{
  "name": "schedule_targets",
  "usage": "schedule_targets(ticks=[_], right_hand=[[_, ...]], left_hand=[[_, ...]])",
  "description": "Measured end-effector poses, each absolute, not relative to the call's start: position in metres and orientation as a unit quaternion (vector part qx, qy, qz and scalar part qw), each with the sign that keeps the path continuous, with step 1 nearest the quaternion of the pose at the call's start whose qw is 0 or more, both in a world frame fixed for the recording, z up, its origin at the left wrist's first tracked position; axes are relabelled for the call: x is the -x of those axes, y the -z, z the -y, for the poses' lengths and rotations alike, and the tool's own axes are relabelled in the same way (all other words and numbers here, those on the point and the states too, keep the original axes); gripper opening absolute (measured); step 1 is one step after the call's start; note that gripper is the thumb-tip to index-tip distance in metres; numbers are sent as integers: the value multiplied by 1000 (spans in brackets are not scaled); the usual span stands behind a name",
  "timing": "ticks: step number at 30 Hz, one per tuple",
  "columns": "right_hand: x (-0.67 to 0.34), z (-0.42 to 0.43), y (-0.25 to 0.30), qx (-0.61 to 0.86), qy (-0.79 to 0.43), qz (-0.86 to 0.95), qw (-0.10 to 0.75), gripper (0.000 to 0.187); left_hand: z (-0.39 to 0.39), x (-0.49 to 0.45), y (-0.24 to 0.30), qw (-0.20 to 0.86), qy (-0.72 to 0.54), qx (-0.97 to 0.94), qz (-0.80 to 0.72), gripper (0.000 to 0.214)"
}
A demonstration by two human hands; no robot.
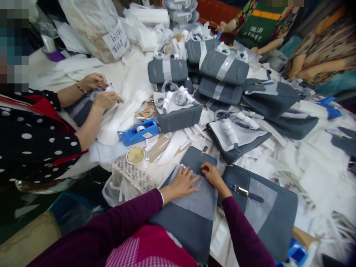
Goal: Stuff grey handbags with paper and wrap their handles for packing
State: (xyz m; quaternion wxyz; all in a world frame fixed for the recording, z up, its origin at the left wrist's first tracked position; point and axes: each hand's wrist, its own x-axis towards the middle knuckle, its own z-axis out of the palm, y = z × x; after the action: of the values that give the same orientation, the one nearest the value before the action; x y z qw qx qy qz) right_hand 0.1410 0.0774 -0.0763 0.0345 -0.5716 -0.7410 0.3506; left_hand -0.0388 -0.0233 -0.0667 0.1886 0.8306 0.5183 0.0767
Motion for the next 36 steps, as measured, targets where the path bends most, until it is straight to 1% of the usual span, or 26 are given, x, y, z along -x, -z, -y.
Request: schedule_targets(ticks=[3, 5, 8, 10, 12, 14, 17, 20, 24, 27, 30, 32, 34, 36], right_hand=[[-131, -109, 78, 622, -280, 730, 42, 36], [-121, -126, 80, 653, -246, 716, 30, 41], [-111, -144, 81, 682, -226, 695, -8, 37], [-112, -156, 74, 679, -236, 694, -37, 32], [-116, -167, 60, 657, -257, 706, -62, 28], [-120, -169, 38, 626, -278, 724, -78, 29], [-117, -140, 4, 539, -276, 792, -69, 25], [-110, -73, -9, 444, -245, 862, -23, 15], [-118, 17, 13, 450, -249, 856, 57, 18], [-126, 43, 34, 466, -269, 836, 104, 19], [-125, 44, 38, 465, -261, 840, 99, 17], [-122, 40, 34, 454, -253, 851, 77, 22], [-120, 36, 29, 443, -255, 857, 57, 26], [-121, 29, 26, 438, -283, 852, 44, 29]], left_hand=[[23, 41, 67, 189, -76, -836, -509, 59], [22, 41, 67, 191, -75, -836, -510, 59], [22, 42, 67, 195, -76, -835, -509, 60], [23, 43, 67, 199, -79, -834, -508, 60], [23, 44, 66, 203, -83, -833, -507, 60], [24, 45, 64, 209, -89, -831, -508, 60], [24, 46, 64, 223, -108, -825, -508, 58], [25, 50, 68, 245, -134, -818, -504, 55], [30, 64, 77, 285, -157, -828, -456, 48], [37, 76, 81, 288, -176, -832, -441, 47], [44, 87, 84, 291, -160, -806, -489, 61], [47, 92, 86, 304, -140, -785, -522, 69], [50, 96, 89, 315, -119, -766, -547, 70], [52, 99, 92, 321, -104, -750, -569, 63]])
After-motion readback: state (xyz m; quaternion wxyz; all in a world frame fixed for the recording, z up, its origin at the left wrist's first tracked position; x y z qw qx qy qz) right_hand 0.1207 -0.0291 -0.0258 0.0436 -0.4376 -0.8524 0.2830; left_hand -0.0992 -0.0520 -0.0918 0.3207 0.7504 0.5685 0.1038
